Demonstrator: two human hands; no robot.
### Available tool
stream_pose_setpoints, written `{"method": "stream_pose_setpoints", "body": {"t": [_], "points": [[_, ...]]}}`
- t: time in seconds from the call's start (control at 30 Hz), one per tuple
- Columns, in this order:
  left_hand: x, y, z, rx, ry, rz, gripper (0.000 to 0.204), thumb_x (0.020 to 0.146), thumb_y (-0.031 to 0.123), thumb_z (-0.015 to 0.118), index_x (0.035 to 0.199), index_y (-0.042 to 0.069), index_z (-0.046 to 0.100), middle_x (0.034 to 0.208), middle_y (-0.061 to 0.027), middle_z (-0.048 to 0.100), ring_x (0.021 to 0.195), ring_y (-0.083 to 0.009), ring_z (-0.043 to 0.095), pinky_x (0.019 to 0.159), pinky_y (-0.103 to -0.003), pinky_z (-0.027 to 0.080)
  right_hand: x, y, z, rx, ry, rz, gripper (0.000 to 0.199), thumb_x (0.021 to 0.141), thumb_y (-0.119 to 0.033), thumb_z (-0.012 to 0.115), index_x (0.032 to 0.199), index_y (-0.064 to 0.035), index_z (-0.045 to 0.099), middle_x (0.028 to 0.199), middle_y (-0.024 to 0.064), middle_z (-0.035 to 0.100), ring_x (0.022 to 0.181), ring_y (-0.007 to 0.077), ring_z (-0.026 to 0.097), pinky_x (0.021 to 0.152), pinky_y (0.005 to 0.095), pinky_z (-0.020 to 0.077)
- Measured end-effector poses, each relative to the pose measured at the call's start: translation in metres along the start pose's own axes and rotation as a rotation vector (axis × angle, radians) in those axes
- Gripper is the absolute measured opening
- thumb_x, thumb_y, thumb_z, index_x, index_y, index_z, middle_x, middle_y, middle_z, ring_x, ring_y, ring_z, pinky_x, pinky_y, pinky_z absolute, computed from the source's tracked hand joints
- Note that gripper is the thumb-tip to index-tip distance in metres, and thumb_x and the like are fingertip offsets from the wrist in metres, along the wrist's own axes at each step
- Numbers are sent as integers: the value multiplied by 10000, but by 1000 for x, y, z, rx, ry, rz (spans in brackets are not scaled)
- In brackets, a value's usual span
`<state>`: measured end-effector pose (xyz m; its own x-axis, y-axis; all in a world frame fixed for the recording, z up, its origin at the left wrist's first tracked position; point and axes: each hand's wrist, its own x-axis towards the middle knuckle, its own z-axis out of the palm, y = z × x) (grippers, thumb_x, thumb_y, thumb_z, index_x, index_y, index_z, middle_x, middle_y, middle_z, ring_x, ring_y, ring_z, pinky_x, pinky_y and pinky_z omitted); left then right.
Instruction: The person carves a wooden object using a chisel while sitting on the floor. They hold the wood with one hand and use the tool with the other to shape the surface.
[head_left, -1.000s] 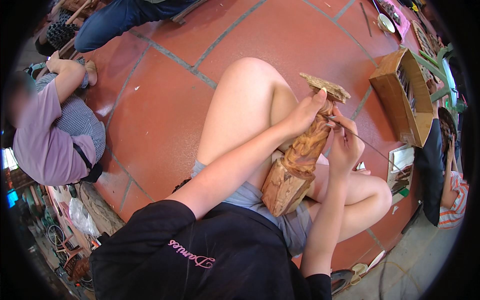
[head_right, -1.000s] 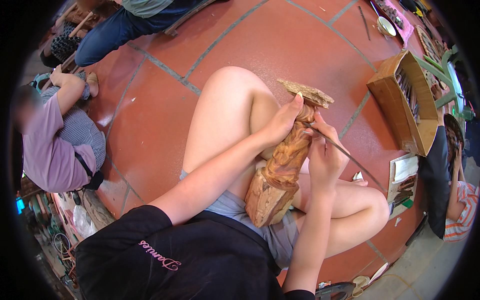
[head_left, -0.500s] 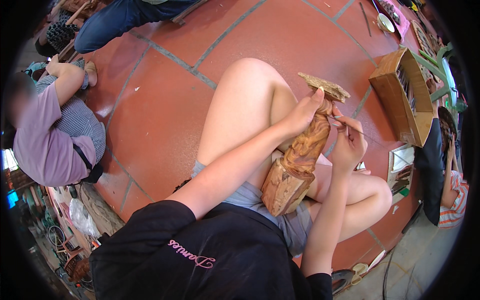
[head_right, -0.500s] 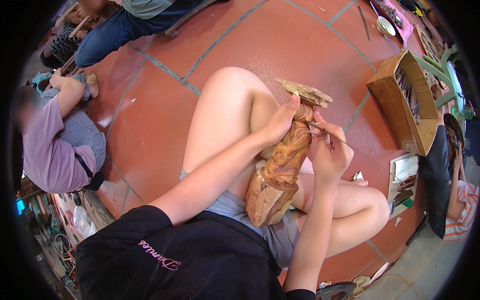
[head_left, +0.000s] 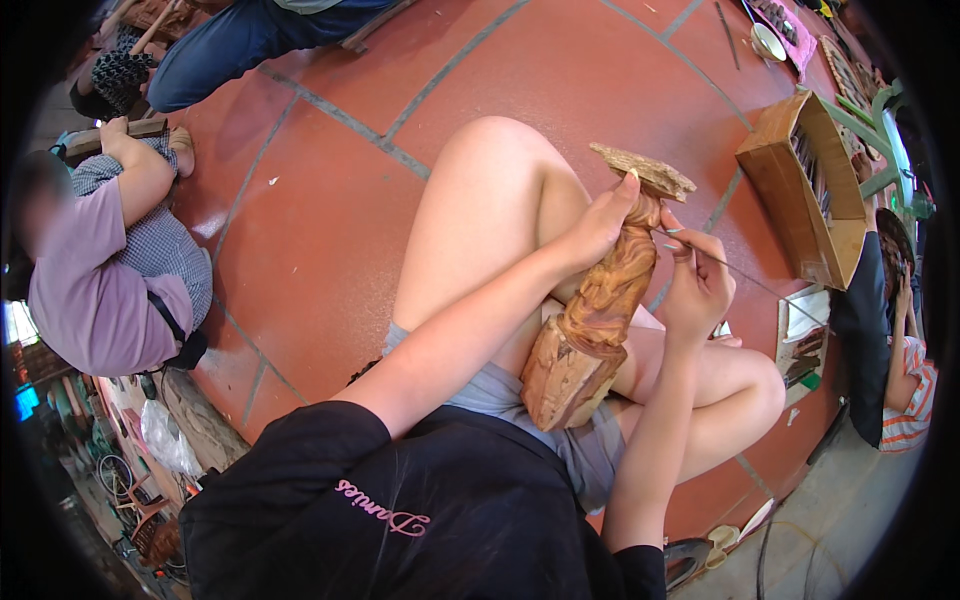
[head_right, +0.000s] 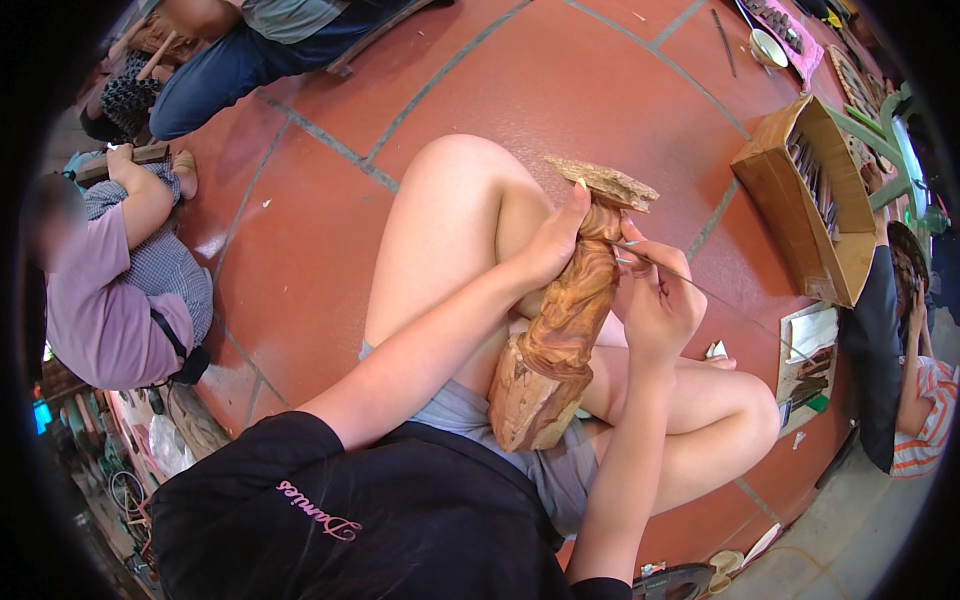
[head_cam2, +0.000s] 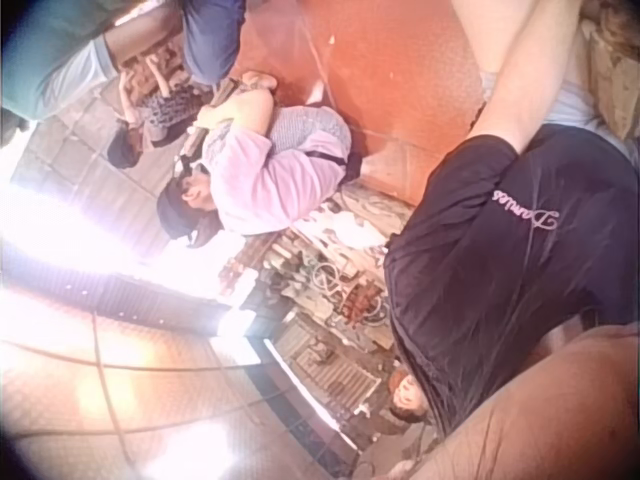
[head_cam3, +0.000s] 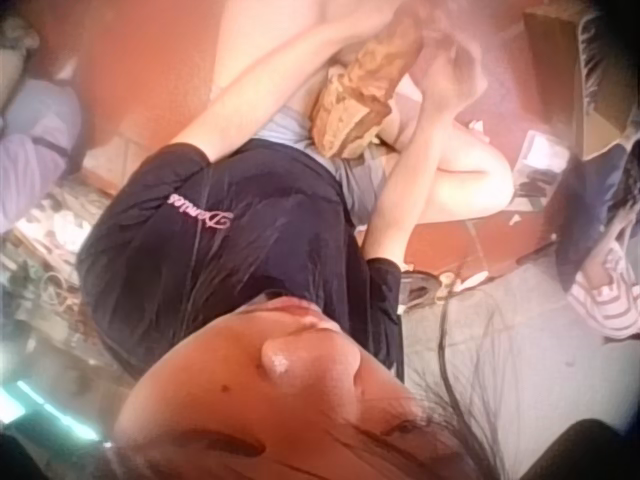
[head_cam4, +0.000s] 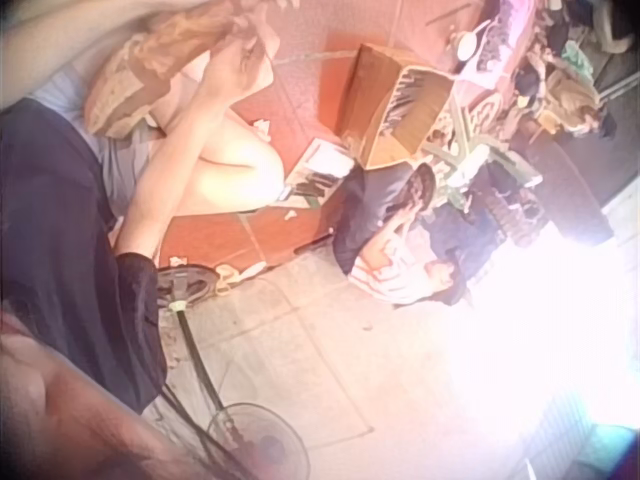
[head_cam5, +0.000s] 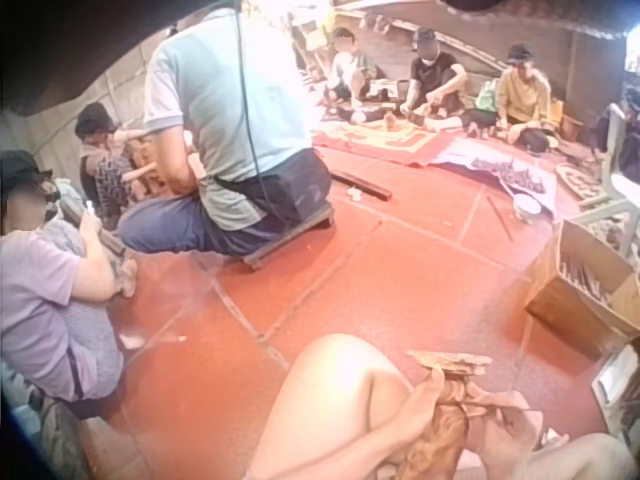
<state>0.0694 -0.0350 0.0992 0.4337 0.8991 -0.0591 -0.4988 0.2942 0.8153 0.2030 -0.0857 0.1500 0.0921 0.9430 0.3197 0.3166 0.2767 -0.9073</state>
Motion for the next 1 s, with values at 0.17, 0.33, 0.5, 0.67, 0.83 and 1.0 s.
{"method": "stream_pose_setpoints", "body": {"t": [0.17,0.33,0.5,0.67,0.83,1.0], "points": [[-2,2,-1,-39,-69,-24,766,957,667,272,1176,-11,552,1046,-101,640,919,-151,621,806,-306,523,2,-4,-10,-75,-82,-32,61,882,96,586,919,78,630,957,125,701,840,151,671,727,250,527],[-7,8,10,-43,47,-52,811,973,652,245,1039,-56,635,962,-123,670,886,-170,638,804,-306,522,2,-15,-3,-173,-71,-5,53,885,86,596,923,66,629,971,135,708,884,171,684,724,251,529],[-4,6,2,-87,3,-34,840,960,674,240,1040,-63,636,970,-140,678,902,-183,646,818,-310,521,-2,-1,1,-14,14,-44,51,907,71,583,952,72,607,1023,175,709,797,99,631,717,214,508],[-8,9,5,-61,7,-68,883,936,710,231,1039,-68,635,970,-152,680,895,-190,652,828,-309,523,0,1,-6,-33,-80,-79,63,896,91,583,938,72,625,1029,212,686,861,172,675,708,250,548],[-4,4,4,-189,-4,-104,929,897,758,226,1063,-68,617,947,-143,668,821,-191,662,753,-316,554,-4,2,7,66,16,-17,30,896,67,605,923,66,619,1078,239,675,806,148,657,681,243,536],[-5,7,1,-166,-52,-134,950,867,788,217,1083,-55,596,961,-150,655,802,-209,668,686,-333,577,-1,1,1,178,46,77,14,900,48,611,904,60,618,1073,241,680,806,136,649,661,231,523]]}}
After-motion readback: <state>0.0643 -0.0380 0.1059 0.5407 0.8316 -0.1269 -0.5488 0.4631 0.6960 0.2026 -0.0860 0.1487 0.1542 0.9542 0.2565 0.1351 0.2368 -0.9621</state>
